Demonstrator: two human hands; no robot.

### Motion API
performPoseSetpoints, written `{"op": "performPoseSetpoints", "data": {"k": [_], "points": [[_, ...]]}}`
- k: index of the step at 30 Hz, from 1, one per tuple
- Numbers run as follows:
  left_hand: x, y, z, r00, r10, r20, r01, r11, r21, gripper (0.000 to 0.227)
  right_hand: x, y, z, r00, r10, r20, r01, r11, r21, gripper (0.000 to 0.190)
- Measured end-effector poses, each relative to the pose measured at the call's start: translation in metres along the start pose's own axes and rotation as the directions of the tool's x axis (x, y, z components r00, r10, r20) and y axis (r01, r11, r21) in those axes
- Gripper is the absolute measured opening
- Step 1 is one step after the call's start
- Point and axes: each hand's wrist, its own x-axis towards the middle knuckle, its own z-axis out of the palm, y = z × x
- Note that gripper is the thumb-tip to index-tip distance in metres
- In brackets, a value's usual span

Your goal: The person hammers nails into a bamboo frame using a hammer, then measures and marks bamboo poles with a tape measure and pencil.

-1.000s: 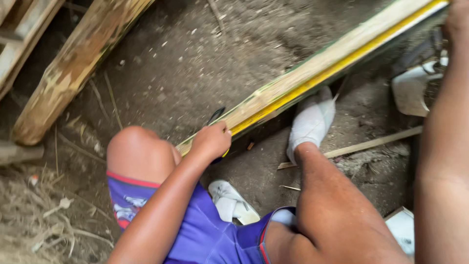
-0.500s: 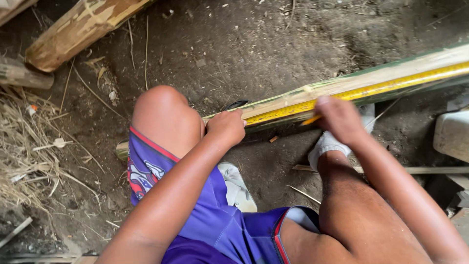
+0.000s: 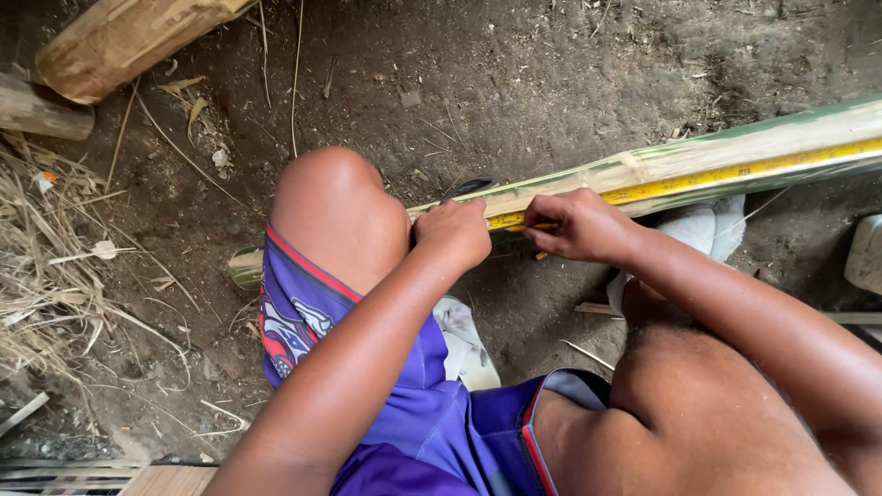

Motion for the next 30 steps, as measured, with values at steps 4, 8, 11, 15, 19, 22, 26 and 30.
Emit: {"op": "performPoseSetpoints", "data": {"k": [4,8,11,15,19,22,26,30], "points": [[0.007,0.0,0.001,1.0,-0.001,-0.006,0.001,1.0,-0.015,0.039,-0.001,-0.002,0.006,0.997,-0.07,0.012,0.071,0.987,-0.141,0.019],[0.014,0.004,-0.006,0.999,-0.03,0.035,0.031,0.999,-0.031,0.04,0.003,0.001,0.006,0.99,-0.136,0.043,0.142,0.96,-0.242,0.021],[0.013,0.001,-0.008,0.999,-0.012,0.034,0.014,0.999,-0.035,0.037,0.003,0.001,0.008,0.994,-0.11,0.027,0.113,0.972,-0.205,0.022],[0.016,0.003,-0.015,0.997,-0.047,0.067,0.05,0.998,-0.039,0.037,0.007,0.0,0.011,0.982,-0.187,0.011,0.183,0.946,-0.269,0.022],[0.019,0.004,-0.02,0.994,-0.056,0.09,0.059,0.998,-0.036,0.04,0.009,0.001,0.011,0.988,-0.155,0.015,0.154,0.953,-0.26,0.021],[0.018,0.004,-0.02,0.993,-0.063,0.097,0.066,0.997,-0.032,0.04,0.01,0.0,0.011,0.986,-0.164,0.009,0.159,0.941,-0.3,0.024],[0.019,0.003,-0.021,0.994,-0.053,0.099,0.056,0.998,-0.027,0.038,0.011,-0.001,0.01,0.987,-0.158,0.026,0.158,0.944,-0.29,0.022],[0.019,0.003,-0.022,0.993,-0.063,0.098,0.067,0.997,-0.036,0.039,0.013,-0.004,0.008,0.983,-0.18,0.029,0.182,0.953,-0.243,0.021]]}}
